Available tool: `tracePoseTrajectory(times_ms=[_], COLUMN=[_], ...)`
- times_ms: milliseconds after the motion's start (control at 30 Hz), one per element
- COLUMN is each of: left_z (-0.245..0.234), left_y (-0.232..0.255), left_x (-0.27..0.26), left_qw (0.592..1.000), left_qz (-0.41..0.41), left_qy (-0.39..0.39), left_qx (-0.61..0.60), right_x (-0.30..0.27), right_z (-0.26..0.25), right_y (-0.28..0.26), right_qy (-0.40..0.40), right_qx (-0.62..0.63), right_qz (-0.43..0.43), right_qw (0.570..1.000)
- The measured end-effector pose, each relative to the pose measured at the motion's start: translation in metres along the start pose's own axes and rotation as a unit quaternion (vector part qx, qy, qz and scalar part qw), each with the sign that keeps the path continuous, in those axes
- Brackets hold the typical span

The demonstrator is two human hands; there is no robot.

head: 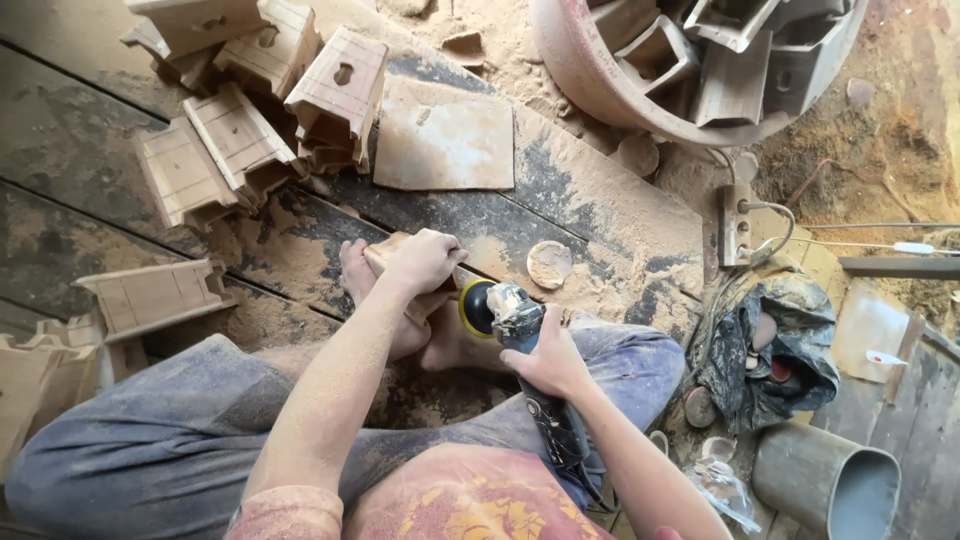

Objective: Using a handheld power sander to smooth the surfaces and edges of small decorative wooden pieces while sitting on the workshop floor.

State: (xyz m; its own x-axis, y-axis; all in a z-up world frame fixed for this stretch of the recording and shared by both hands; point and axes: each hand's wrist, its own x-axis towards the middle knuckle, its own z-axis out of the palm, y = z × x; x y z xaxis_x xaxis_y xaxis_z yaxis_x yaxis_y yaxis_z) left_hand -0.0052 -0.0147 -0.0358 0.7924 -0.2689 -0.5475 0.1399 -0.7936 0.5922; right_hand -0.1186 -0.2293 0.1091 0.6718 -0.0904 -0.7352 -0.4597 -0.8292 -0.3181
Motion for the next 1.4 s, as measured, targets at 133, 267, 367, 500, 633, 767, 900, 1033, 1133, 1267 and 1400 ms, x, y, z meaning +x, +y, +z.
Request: tracePoseTrajectory(times_ms=[133,267,367,500,633,767,900,1033,1133,1267,1400], left_z=[0.007,0.008,0.022,0.019,-0.015,-0.016,-0.003,-0.046,-0.018,-0.011,-0.003], left_y=[-0.002,-0.004,-0.01,-0.023,-0.016,-0.002,0.003,0.026,0.013,0.026,0.026], left_x=[0.0,0.011,0.014,0.018,-0.011,-0.002,0.01,-0.023,-0.008,-0.011,-0.003], left_qw=[1.0,0.999,1.0,0.997,0.984,0.999,0.999,0.995,0.997,0.999,0.999], left_qz=[-0.005,-0.009,-0.013,0.026,0.108,-0.007,-0.035,-0.071,-0.06,-0.041,-0.034], left_qy=[-0.004,0.0,0.001,0.05,0.043,-0.031,-0.027,-0.058,-0.032,0.003,0.019], left_qx=[0.021,0.031,0.028,-0.051,-0.134,-0.024,-0.028,0.034,-0.035,-0.004,0.034], right_x=[0.0,0.004,0.001,-0.002,-0.022,-0.023,-0.021,-0.017,-0.011,-0.01,-0.01], right_z=[0.001,-0.004,-0.001,-0.009,-0.01,-0.003,-0.005,-0.003,0.001,0.006,0.007], right_y=[0.001,-0.003,-0.001,0.004,0.024,0.048,0.048,0.049,0.051,0.046,0.034], right_qy=[-0.006,0.0,-0.006,0.008,0.023,0.028,0.013,0.005,-0.003,-0.018,-0.033], right_qx=[0.036,0.026,0.035,0.061,0.081,0.096,0.096,0.094,0.082,0.062,0.068], right_qz=[-0.012,-0.016,-0.014,-0.014,0.003,0.027,0.029,0.03,0.038,0.026,0.001], right_qw=[0.999,1.0,0.999,0.998,0.996,0.995,0.995,0.995,0.996,0.998,0.997])
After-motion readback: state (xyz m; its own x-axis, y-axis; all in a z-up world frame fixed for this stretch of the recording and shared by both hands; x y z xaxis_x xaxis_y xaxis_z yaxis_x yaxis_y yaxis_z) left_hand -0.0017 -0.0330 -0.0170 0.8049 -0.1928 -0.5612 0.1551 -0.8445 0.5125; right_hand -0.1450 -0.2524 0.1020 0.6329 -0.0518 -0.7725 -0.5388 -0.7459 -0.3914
